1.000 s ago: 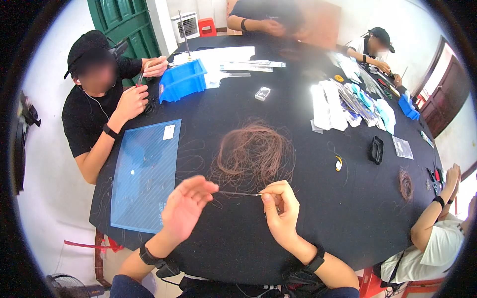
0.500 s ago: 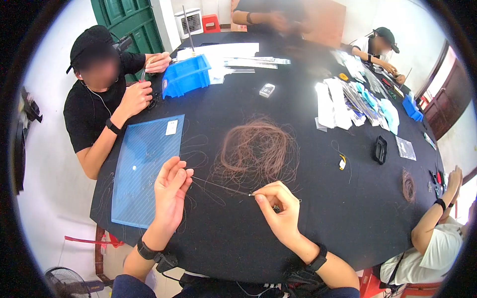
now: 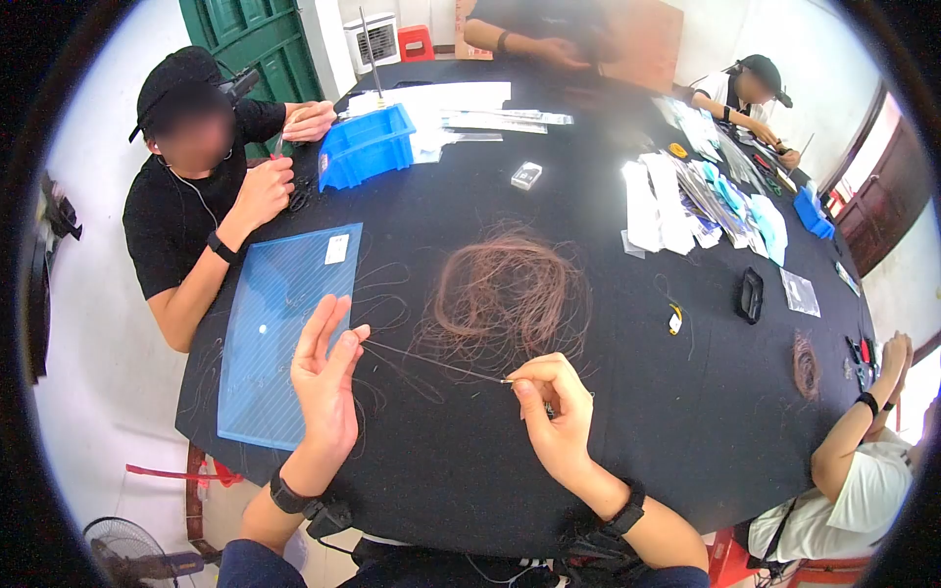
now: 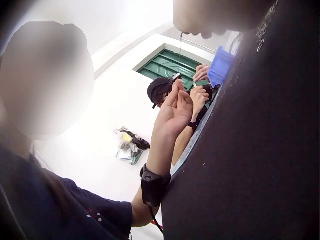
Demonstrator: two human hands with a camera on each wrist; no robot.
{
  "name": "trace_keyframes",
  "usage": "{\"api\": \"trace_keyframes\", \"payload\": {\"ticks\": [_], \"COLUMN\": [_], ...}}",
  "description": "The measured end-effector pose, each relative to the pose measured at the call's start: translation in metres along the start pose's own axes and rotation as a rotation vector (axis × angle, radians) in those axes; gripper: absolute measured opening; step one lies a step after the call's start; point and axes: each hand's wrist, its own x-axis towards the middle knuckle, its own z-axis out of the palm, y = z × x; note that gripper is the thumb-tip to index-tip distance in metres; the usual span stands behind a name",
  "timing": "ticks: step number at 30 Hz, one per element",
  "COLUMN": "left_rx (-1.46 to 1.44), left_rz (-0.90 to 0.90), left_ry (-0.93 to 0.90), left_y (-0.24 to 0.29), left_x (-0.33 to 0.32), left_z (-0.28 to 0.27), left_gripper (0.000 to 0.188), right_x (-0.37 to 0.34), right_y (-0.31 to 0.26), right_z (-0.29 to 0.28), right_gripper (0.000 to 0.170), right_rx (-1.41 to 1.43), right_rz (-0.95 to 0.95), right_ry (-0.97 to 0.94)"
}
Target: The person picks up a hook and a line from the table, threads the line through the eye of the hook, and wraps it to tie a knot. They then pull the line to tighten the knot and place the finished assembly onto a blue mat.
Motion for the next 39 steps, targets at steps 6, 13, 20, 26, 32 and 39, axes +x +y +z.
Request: {"api": "trace_keyframes", "payload": {"ticks": [6, 13, 20, 26, 32, 39], "left_rx": [0.050, 0.008, 0.027, 0.033, 0.065, 0.032], "left_rz": [0.024, 0.001, -0.060, -0.086, -0.155, -0.116], "left_ry": [-0.017, -0.008, -0.018, -0.034, -0.080, -0.035], "left_y": [-0.0017, -0.0002, -0.0021, -0.0039, -0.0019, -0.0029], "left_x": [-0.0007, -0.0002, -0.0011, -0.0014, -0.0030, -0.0035], "left_z": [-0.0010, 0.0009, 0.0014, -0.0004, -0.0004, 0.0013], "left_gripper": [0.053, 0.054, 0.050, 0.048, 0.048, 0.046], "right_x": [-0.0004, 0.0000, -0.0004, -0.0001, -0.0002, 0.0003], "right_y": [0.0002, -0.0002, 0.0002, -0.0002, -0.0014, 0.0003], "right_z": [0.0000, -0.0002, -0.0001, -0.0006, -0.0004, 0.0001], "right_gripper": [0.004, 0.003, 0.003, 0.003, 0.003, 0.003], "right_rx": [-0.013, -0.027, -0.015, -0.030, -0.005, 0.010], "right_rz": [0.003, -0.007, -0.001, 0.002, 0.015, 0.001], "right_ry": [0.003, 0.014, 0.027, 0.024, 0.019, 0.024]}}
